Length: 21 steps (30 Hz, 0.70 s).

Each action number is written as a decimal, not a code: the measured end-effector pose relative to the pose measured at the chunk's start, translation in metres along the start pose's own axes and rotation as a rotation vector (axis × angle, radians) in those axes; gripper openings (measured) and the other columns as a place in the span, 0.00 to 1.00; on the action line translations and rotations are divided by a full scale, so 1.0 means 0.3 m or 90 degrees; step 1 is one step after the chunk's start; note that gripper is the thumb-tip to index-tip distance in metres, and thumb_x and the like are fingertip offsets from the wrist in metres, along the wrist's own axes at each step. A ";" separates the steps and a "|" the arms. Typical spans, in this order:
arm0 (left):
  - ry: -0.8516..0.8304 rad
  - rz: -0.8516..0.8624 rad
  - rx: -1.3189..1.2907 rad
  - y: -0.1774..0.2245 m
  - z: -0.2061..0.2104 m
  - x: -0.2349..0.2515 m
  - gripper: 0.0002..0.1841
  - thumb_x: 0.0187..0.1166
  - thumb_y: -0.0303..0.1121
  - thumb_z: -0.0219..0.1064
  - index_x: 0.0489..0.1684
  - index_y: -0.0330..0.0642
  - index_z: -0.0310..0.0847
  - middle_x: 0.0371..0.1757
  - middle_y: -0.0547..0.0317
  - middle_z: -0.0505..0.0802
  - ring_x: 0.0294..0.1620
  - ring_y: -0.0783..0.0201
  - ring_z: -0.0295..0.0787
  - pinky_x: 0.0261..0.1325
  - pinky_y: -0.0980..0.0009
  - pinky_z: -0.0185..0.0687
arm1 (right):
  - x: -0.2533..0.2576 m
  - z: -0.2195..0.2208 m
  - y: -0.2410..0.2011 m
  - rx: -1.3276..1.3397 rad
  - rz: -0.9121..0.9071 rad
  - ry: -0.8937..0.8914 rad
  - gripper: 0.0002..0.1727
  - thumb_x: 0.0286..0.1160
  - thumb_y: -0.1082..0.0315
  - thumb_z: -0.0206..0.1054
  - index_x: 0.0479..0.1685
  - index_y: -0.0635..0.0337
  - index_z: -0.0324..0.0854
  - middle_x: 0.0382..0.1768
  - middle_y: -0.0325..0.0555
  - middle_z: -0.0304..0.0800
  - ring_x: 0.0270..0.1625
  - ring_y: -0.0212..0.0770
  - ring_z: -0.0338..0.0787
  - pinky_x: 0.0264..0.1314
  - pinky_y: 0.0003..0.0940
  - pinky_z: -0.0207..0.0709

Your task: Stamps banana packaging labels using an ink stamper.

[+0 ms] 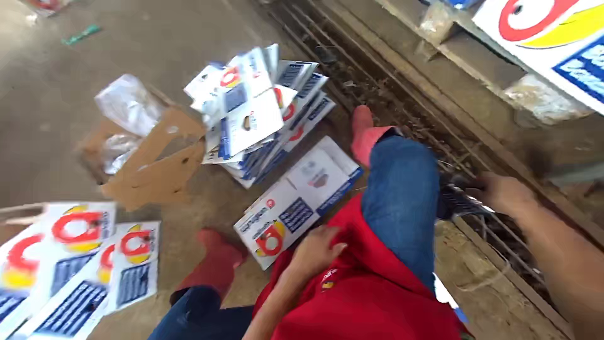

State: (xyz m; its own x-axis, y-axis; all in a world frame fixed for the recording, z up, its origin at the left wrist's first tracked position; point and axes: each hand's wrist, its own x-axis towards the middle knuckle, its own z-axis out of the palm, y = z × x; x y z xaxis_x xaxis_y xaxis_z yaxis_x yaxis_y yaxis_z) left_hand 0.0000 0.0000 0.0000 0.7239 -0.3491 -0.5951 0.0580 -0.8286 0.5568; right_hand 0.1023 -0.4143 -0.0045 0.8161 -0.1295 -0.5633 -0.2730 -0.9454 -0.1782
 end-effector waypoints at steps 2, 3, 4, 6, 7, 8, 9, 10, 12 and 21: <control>-0.016 -0.079 0.032 -0.102 0.018 -0.059 0.27 0.88 0.43 0.63 0.80 0.35 0.76 0.76 0.35 0.83 0.81 0.38 0.76 0.83 0.41 0.68 | 0.020 0.053 0.022 0.002 0.034 -0.017 0.21 0.83 0.62 0.70 0.64 0.70 0.83 0.60 0.76 0.87 0.66 0.78 0.84 0.67 0.80 0.71; -0.013 -0.131 0.044 -0.160 0.022 -0.091 0.26 0.88 0.42 0.63 0.79 0.34 0.76 0.76 0.32 0.83 0.80 0.35 0.77 0.82 0.38 0.68 | 0.044 0.082 0.042 -0.010 0.040 -0.021 0.19 0.82 0.62 0.71 0.61 0.68 0.85 0.58 0.73 0.88 0.65 0.76 0.86 0.65 0.78 0.73; -0.012 -0.182 0.056 -0.217 0.024 -0.125 0.26 0.88 0.42 0.64 0.78 0.33 0.77 0.75 0.30 0.83 0.79 0.33 0.76 0.81 0.36 0.68 | 0.074 0.110 0.063 -0.019 0.038 -0.031 0.18 0.82 0.62 0.70 0.61 0.66 0.86 0.59 0.72 0.89 0.65 0.74 0.87 0.64 0.78 0.74; -0.015 -0.258 0.053 -0.306 0.026 -0.196 0.25 0.88 0.40 0.64 0.77 0.30 0.77 0.73 0.26 0.83 0.77 0.28 0.77 0.79 0.33 0.68 | 0.126 0.154 0.078 -0.024 0.031 -0.059 0.18 0.83 0.62 0.69 0.63 0.65 0.85 0.62 0.70 0.88 0.68 0.73 0.85 0.66 0.77 0.74; -0.022 -0.285 0.039 -0.336 0.030 -0.226 0.25 0.87 0.39 0.64 0.76 0.29 0.76 0.72 0.24 0.83 0.76 0.28 0.77 0.79 0.32 0.68 | 0.149 0.183 0.083 -0.017 0.027 -0.059 0.18 0.82 0.64 0.69 0.63 0.66 0.85 0.62 0.71 0.88 0.68 0.73 0.85 0.66 0.77 0.74; -0.031 -0.305 0.023 -0.359 0.038 -0.248 0.26 0.88 0.39 0.64 0.76 0.27 0.75 0.73 0.24 0.82 0.76 0.27 0.77 0.79 0.32 0.67 | 0.168 0.208 0.078 -0.012 0.028 -0.061 0.17 0.81 0.66 0.69 0.62 0.68 0.84 0.61 0.72 0.87 0.67 0.74 0.85 0.65 0.77 0.75; -0.042 -0.322 0.012 -0.375 0.048 -0.264 0.26 0.88 0.39 0.63 0.77 0.27 0.75 0.73 0.25 0.83 0.76 0.29 0.78 0.79 0.34 0.67 | 0.181 0.222 0.058 -0.030 0.039 -0.088 0.17 0.83 0.66 0.68 0.64 0.68 0.82 0.64 0.71 0.85 0.69 0.73 0.84 0.67 0.74 0.75; -0.058 -0.342 0.000 -0.380 0.055 -0.271 0.26 0.89 0.40 0.63 0.77 0.29 0.75 0.73 0.27 0.83 0.76 0.30 0.79 0.79 0.35 0.68 | 0.189 0.231 0.033 -0.051 0.045 -0.115 0.17 0.84 0.67 0.66 0.65 0.68 0.81 0.66 0.71 0.84 0.71 0.72 0.83 0.68 0.72 0.75; -0.076 -0.353 -0.019 -0.386 0.061 -0.267 0.25 0.89 0.40 0.62 0.77 0.30 0.75 0.73 0.29 0.84 0.74 0.32 0.81 0.79 0.37 0.70 | 0.204 0.217 -0.020 -0.096 0.040 -0.158 0.18 0.85 0.67 0.65 0.67 0.67 0.80 0.67 0.70 0.84 0.72 0.71 0.83 0.69 0.71 0.75; -0.016 -0.321 -0.044 -0.376 -0.021 -0.240 0.26 0.90 0.40 0.60 0.81 0.33 0.72 0.75 0.30 0.82 0.77 0.34 0.79 0.80 0.37 0.68 | 0.185 0.249 -0.102 -0.197 0.019 -0.180 0.19 0.78 0.70 0.69 0.65 0.68 0.83 0.66 0.72 0.85 0.71 0.75 0.83 0.67 0.78 0.74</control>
State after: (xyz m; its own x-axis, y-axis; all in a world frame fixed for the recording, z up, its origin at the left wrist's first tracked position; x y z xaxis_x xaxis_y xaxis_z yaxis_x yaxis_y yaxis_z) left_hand -0.0543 0.1213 -0.0164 0.5766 0.0759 -0.8135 0.4427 -0.8659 0.2331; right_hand 0.1179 -0.3702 -0.0907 0.6265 -0.1120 -0.7713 -0.0930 -0.9933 0.0686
